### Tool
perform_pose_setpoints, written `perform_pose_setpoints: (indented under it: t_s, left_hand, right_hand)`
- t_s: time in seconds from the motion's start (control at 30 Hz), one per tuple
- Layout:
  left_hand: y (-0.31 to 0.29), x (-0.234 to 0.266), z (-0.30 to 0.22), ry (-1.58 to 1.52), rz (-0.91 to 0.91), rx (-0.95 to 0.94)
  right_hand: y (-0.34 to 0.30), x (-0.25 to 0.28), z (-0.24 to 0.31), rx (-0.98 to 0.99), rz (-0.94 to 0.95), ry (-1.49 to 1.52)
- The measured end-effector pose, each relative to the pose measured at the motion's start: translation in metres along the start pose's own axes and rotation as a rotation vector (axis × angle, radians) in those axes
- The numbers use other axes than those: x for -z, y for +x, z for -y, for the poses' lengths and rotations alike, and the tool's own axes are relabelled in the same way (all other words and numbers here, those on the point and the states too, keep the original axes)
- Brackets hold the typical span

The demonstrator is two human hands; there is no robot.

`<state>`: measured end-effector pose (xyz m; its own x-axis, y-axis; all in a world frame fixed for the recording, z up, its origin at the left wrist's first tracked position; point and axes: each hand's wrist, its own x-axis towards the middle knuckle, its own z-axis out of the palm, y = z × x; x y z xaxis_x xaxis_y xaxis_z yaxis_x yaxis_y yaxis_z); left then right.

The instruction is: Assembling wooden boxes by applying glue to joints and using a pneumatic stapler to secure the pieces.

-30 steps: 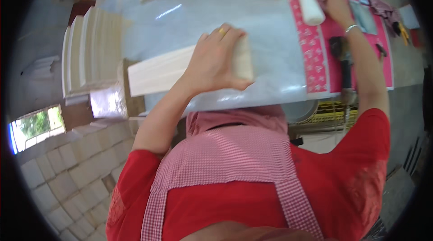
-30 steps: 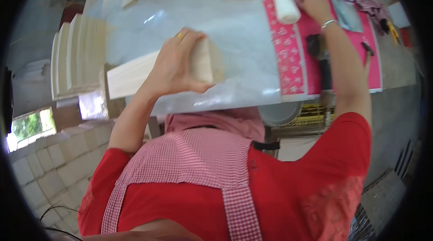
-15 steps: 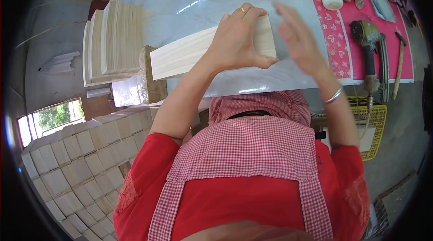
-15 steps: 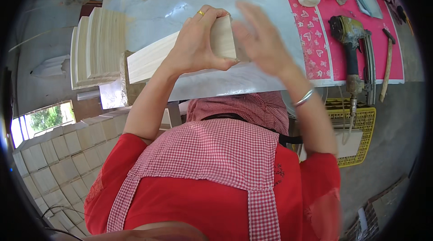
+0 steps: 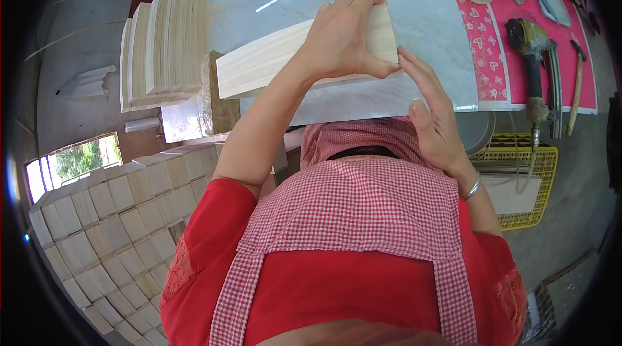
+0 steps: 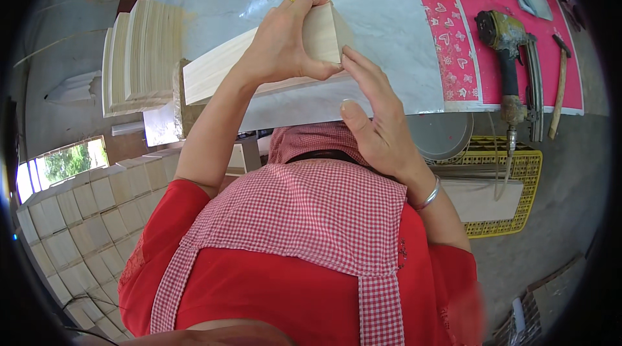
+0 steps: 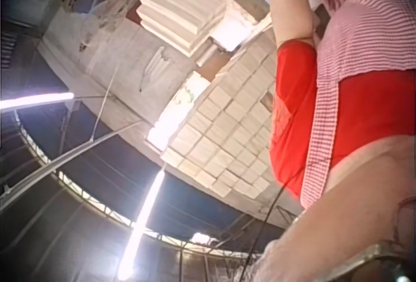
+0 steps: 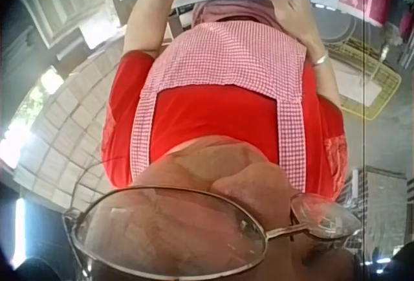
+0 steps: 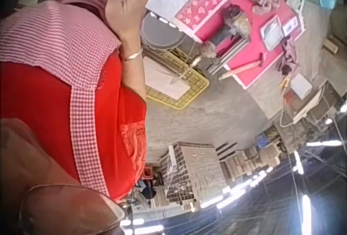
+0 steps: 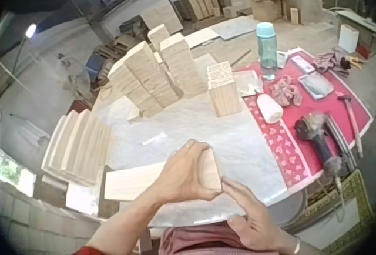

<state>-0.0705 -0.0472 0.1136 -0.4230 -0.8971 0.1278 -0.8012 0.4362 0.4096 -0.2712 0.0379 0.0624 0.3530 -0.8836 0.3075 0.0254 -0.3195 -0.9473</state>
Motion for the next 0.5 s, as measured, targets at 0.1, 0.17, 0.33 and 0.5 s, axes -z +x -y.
perform_pose_setpoints:
  t_s: [0.1,0.17,0.33,0.5]
  left_hand:
    - [0.000,-0.002,0.001,-0.010,-0.009,-0.010]
    - [0.000,-0.002,0.001,-0.007,-0.013,-0.025]
    - [-0.002,-0.006,0.002,0.002,-0.032,-0.040]
    - [-0.004,-0.006,0.003,-0.027,-0.051,0.003]
  right_hand:
    - [0.004,0.007,0.004,0.004,-0.009,0.003]
    - [0.008,0.011,0.006,0.035,-0.067,-0.145]
    - [0.002,0.046,-0.012,-0.210,-0.345,-0.224]
    - [0.009,0.160,-0.029,-0.248,-0.613,-0.632]
